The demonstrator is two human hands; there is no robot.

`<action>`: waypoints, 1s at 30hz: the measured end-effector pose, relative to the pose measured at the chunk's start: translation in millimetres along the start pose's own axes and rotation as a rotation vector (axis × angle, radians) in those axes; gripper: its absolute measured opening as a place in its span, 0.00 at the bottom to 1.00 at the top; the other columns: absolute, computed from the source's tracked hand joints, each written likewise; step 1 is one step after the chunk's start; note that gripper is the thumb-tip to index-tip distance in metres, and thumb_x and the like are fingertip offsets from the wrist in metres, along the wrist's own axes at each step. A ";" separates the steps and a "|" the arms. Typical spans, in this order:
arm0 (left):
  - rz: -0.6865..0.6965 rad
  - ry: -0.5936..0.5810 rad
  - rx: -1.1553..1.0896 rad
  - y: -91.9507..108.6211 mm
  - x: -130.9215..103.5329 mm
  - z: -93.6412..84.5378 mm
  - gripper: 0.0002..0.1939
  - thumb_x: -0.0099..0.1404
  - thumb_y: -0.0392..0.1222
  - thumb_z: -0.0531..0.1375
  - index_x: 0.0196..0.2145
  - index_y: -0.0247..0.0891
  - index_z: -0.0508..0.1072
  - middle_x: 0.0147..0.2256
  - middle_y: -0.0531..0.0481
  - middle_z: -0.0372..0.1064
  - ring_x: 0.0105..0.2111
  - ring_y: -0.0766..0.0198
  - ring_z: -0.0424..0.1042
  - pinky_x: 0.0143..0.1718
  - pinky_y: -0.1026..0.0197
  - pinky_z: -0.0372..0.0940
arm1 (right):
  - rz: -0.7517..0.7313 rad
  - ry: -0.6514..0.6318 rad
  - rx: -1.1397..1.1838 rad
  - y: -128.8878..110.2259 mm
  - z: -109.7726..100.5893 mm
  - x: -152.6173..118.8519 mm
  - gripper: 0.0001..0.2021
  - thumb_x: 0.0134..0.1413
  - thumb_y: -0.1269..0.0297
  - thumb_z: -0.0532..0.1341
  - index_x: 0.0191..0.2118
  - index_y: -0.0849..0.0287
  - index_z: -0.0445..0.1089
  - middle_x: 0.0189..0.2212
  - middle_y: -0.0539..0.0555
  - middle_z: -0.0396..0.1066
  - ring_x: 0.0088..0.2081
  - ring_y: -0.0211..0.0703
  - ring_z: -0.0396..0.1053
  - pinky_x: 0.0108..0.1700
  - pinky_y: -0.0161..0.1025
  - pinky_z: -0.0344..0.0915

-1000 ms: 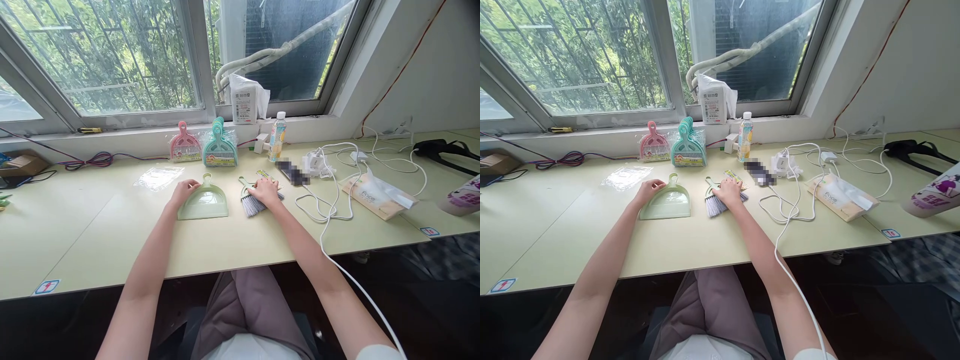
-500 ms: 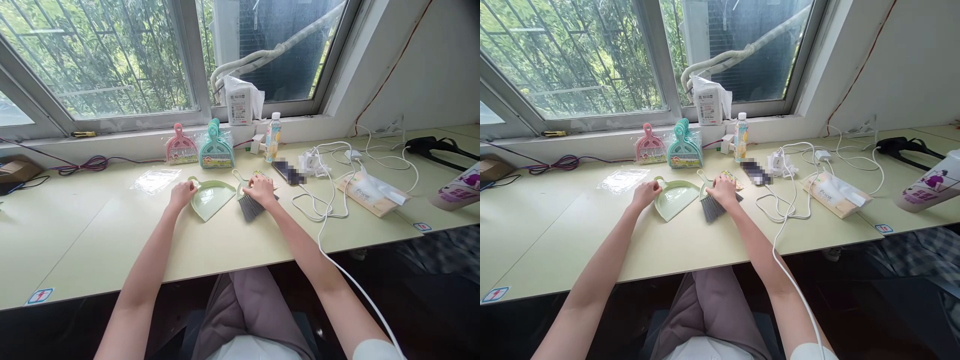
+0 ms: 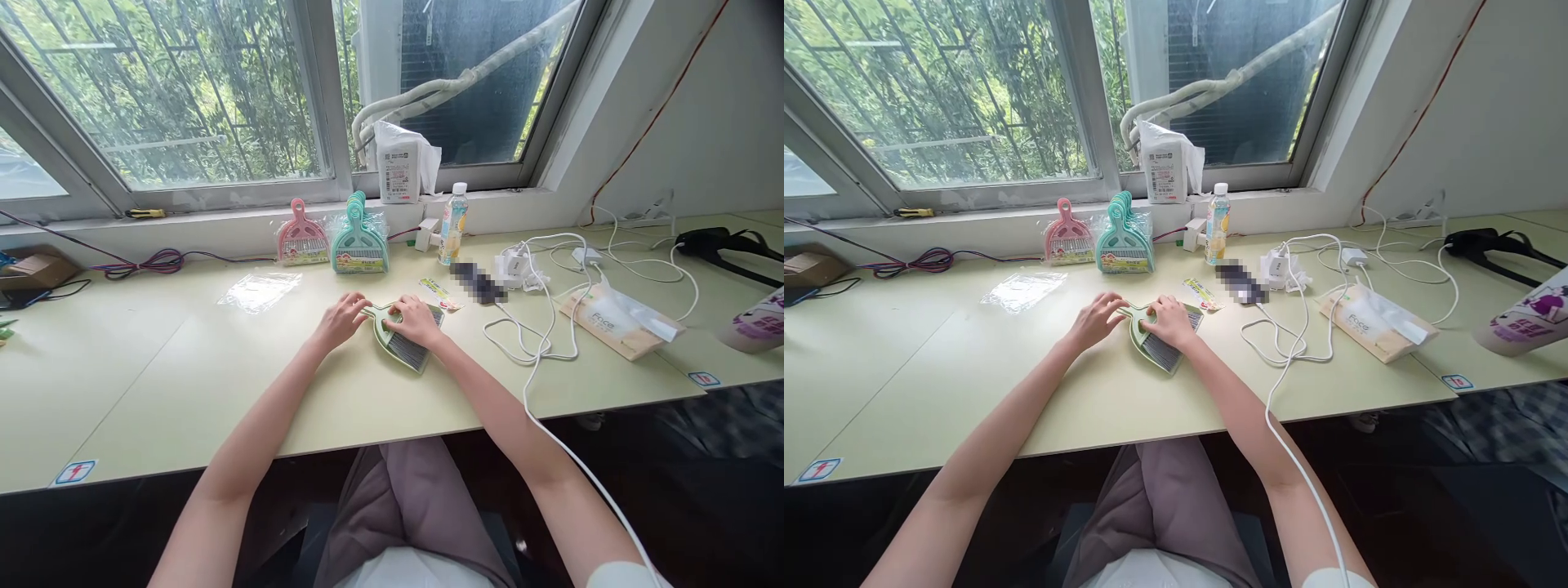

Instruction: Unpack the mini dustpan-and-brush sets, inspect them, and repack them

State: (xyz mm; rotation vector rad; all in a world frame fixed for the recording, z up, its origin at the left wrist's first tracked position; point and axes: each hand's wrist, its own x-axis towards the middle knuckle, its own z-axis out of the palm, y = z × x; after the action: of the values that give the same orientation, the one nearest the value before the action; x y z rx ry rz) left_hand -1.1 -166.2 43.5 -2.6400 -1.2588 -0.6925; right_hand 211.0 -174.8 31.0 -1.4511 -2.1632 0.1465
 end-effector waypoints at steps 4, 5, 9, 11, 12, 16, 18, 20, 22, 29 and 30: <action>0.196 0.005 0.235 -7.4 -1.5 0.4 0.17 0.64 0.33 0.56 0.50 0.41 0.68 0.49 0.43 0.65 0.50 0.56 0.65 0.42 0.58 0.65 | -0.015 0.018 0.163 2.8 -1.9 2.8 0.08 0.57 0.60 0.59 0.34 0.57 0.72 0.35 0.53 0.70 0.41 0.44 0.66 0.44 0.40 0.59; 0.236 -0.012 0.260 -7.7 -1.4 1.5 0.18 0.63 0.31 0.55 0.50 0.41 0.68 0.49 0.43 0.65 0.50 0.56 0.65 0.44 0.57 0.65 | -0.003 0.039 0.206 3.0 -2.7 3.4 0.07 0.57 0.62 0.58 0.35 0.57 0.72 0.34 0.53 0.71 0.38 0.42 0.66 0.42 0.39 0.59; 0.295 -0.033 0.314 -8.4 -1.9 7.3 0.18 0.64 0.28 0.52 0.50 0.39 0.67 0.46 0.43 0.68 0.45 0.58 0.69 0.43 0.57 0.64 | 0.079 0.138 0.333 4.4 -6.0 4.4 0.04 0.55 0.65 0.60 0.35 0.55 0.72 0.28 0.49 0.73 0.29 0.38 0.66 0.35 0.36 0.59; 0.313 -0.023 0.349 -9.8 -3.0 9.6 0.17 0.65 0.28 0.51 0.50 0.39 0.68 0.45 0.44 0.69 0.43 0.59 0.70 0.41 0.58 0.64 | 0.095 0.163 0.382 5.9 -7.0 4.7 0.04 0.54 0.64 0.60 0.35 0.55 0.72 0.28 0.48 0.73 0.28 0.38 0.66 0.33 0.35 0.59; 0.329 -0.018 0.367 -10.7 -3.7 10.4 0.17 0.66 0.29 0.51 0.50 0.39 0.68 0.45 0.44 0.69 0.42 0.60 0.70 0.41 0.59 0.64 | 0.096 0.169 0.403 6.8 -7.1 4.9 0.04 0.53 0.64 0.61 0.34 0.55 0.72 0.28 0.48 0.74 0.27 0.37 0.67 0.33 0.35 0.60; 0.400 -0.008 0.406 -11.1 -5.7 11.2 0.17 0.67 0.30 0.50 0.50 0.38 0.68 0.46 0.44 0.70 0.43 0.61 0.71 0.40 0.60 0.64 | 0.099 0.184 0.444 10.1 -6.8 6.2 0.04 0.51 0.65 0.61 0.34 0.55 0.73 0.27 0.49 0.74 0.28 0.38 0.68 0.34 0.35 0.62; 0.433 -0.009 0.418 -8.4 -5.9 9.5 0.17 0.68 0.30 0.49 0.52 0.37 0.67 0.49 0.43 0.68 0.47 0.61 0.69 0.42 0.60 0.64 | 0.095 0.193 0.461 11.4 -6.9 7.1 0.06 0.49 0.67 0.60 0.34 0.56 0.73 0.28 0.50 0.74 0.29 0.38 0.69 0.35 0.35 0.63; 0.474 -0.024 0.433 -4.2 -5.5 6.9 0.19 0.67 0.29 0.49 0.54 0.37 0.66 0.51 0.42 0.67 0.50 0.61 0.67 0.44 0.60 0.64 | 0.087 0.201 0.483 12.7 -7.4 8.0 0.07 0.48 0.69 0.59 0.34 0.57 0.73 0.27 0.50 0.73 0.29 0.38 0.69 0.35 0.35 0.64; 0.511 -0.049 0.446 -0.2 -5.0 4.7 0.21 0.67 0.28 0.49 0.55 0.38 0.64 0.50 0.43 0.67 0.49 0.61 0.67 0.45 0.60 0.63 | 0.081 0.206 0.501 14.5 -8.5 9.0 0.09 0.46 0.70 0.58 0.34 0.57 0.73 0.26 0.49 0.72 0.29 0.38 0.69 0.35 0.34 0.64; 0.544 -0.065 0.492 3.6 -4.2 7.2 0.20 0.67 0.27 0.48 0.54 0.37 0.66 0.48 0.44 0.69 0.45 0.64 0.69 0.42 0.64 0.63 | 0.074 0.176 0.545 22.0 -11.5 11.4 0.09 0.44 0.69 0.56 0.31 0.59 0.73 0.25 0.50 0.71 0.28 0.37 0.68 0.33 0.34 0.62; 0.546 -0.070 0.499 3.9 -4.1 7.6 0.20 0.67 0.27 0.48 0.54 0.37 0.67 0.48 0.44 0.69 0.44 0.65 0.69 0.41 0.64 0.63 | 0.075 0.161 0.551 22.9 -11.2 11.5 0.09 0.44 0.69 0.56 0.31 0.59 0.73 0.25 0.50 0.71 0.28 0.37 0.68 0.33 0.34 0.62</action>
State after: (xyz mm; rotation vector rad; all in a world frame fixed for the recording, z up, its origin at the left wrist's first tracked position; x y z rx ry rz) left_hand 2.3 -169.2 35.1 -2.4114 -0.5614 -0.1681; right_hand 232.1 -157.2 36.4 -1.1736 -1.7510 0.5824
